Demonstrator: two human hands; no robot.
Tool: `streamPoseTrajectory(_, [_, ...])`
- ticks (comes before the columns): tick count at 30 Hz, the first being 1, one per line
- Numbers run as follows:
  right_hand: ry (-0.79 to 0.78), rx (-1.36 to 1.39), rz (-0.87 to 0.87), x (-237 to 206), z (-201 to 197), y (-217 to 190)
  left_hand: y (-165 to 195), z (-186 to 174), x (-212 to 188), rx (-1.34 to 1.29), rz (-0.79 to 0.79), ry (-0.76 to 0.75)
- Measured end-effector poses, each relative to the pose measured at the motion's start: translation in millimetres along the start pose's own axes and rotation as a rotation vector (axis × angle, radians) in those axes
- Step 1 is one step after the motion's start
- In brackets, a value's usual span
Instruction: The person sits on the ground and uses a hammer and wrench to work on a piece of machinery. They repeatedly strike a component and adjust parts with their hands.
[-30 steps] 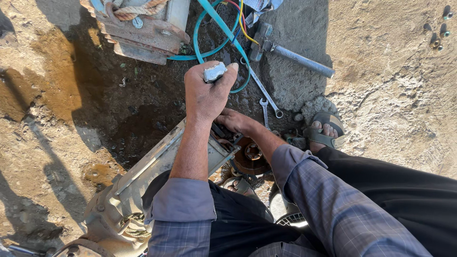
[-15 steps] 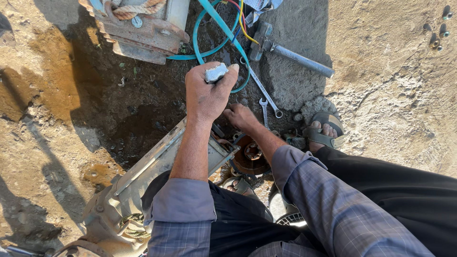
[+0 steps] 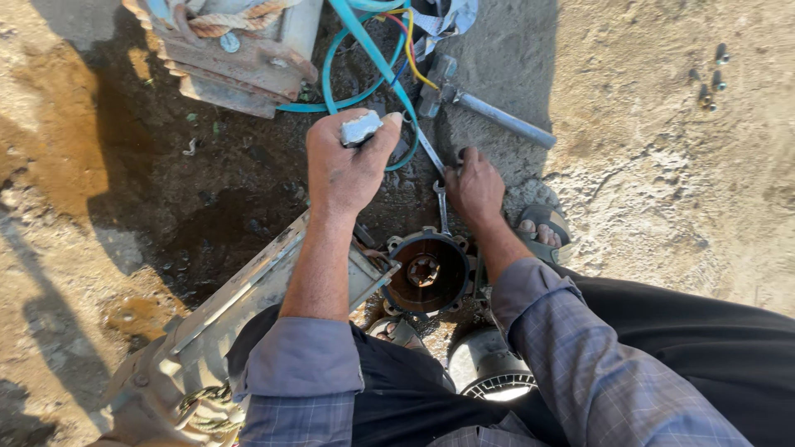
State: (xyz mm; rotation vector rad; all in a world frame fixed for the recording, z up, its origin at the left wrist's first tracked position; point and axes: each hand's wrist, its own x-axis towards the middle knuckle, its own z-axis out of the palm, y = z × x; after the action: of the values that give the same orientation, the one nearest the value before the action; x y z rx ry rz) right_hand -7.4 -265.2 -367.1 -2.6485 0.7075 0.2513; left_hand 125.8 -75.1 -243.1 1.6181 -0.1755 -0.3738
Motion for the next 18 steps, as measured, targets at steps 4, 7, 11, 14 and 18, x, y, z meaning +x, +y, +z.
streamPoseTrajectory(4, [0.118,0.005,0.036,14,-28,26,4,1,-1,0.044,0.039,0.007])
streamPoseTrajectory(7, [0.326,0.042,0.150,44,-62,72,8,2,-3,0.049,0.014,-0.001])
streamPoseTrajectory(11, [0.502,0.035,0.497,70,-117,159,14,3,-7,-0.016,-0.068,0.002])
streamPoseTrajectory(14, [0.507,0.070,0.842,75,-156,217,15,6,-7,0.004,-0.036,-0.016])
streamPoseTrajectory(18, [0.804,0.062,0.555,70,-160,226,13,8,-6,0.062,0.086,-0.028])
